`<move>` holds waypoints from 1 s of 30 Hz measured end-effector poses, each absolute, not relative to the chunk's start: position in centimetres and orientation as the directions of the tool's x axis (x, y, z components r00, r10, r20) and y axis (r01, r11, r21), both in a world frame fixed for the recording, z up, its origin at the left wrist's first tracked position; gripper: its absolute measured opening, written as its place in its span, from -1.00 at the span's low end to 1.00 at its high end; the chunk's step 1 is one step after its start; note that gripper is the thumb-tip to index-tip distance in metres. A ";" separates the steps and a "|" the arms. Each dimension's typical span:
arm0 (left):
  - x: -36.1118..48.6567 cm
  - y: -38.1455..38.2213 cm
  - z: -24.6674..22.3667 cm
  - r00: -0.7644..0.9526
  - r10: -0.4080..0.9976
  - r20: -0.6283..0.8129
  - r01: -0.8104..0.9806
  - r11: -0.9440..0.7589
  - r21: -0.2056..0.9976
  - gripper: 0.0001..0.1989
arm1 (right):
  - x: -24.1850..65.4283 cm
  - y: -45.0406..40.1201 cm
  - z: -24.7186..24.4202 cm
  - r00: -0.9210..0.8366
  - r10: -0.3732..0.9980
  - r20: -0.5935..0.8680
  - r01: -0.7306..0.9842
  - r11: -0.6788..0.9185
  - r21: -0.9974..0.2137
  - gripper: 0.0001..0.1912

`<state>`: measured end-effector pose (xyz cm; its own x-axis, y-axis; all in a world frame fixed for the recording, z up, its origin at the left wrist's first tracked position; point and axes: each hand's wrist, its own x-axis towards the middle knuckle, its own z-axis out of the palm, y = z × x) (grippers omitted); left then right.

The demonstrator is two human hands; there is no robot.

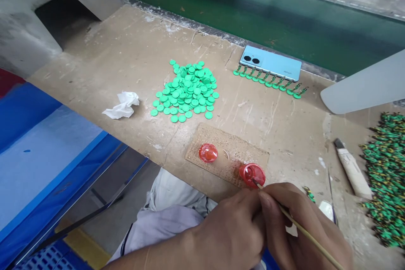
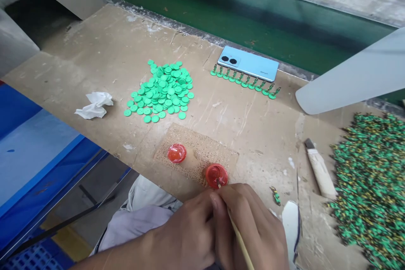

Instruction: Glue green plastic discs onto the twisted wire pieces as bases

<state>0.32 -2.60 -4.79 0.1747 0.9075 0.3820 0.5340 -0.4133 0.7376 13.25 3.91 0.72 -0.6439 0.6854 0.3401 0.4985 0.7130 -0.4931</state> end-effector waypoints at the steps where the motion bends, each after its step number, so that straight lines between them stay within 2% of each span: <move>1: 0.3 -2.6 -4.8 0.181 0.903 0.389 0.528 -0.423 0.736 -0.78 | 13.2 3.9 0.7 -0.641 0.690 0.337 0.502 0.708 -0.497 -0.90; 4: 0.3 -2.5 -4.8 0.178 0.893 0.412 0.522 -0.441 0.730 -0.78 | 13.1 4.0 0.8 -0.620 0.705 0.345 0.513 0.697 -0.501 -0.91; 9: 0.2 -2.6 -4.9 0.226 0.909 0.350 0.516 -0.417 0.749 -0.78 | 13.1 4.2 0.8 -0.626 0.696 0.351 0.514 0.707 -0.485 -0.90; 17: 0.2 -2.6 -4.8 0.241 0.907 0.345 0.539 -0.421 0.729 -0.78 | 13.3 4.1 0.9 -0.619 0.711 0.332 0.516 0.688 -0.510 -0.89; 25: -0.1 -2.3 -4.5 0.253 0.888 0.383 0.569 -0.457 0.684 -0.81 | 13.2 4.2 0.9 -0.633 0.711 0.307 0.511 0.682 -0.524 -0.92; 30: 0.0 -2.4 -4.5 0.254 0.896 0.365 0.561 -0.444 0.699 -0.85 | 13.9 4.5 1.3 -0.641 0.676 0.363 0.486 0.724 -0.491 -0.89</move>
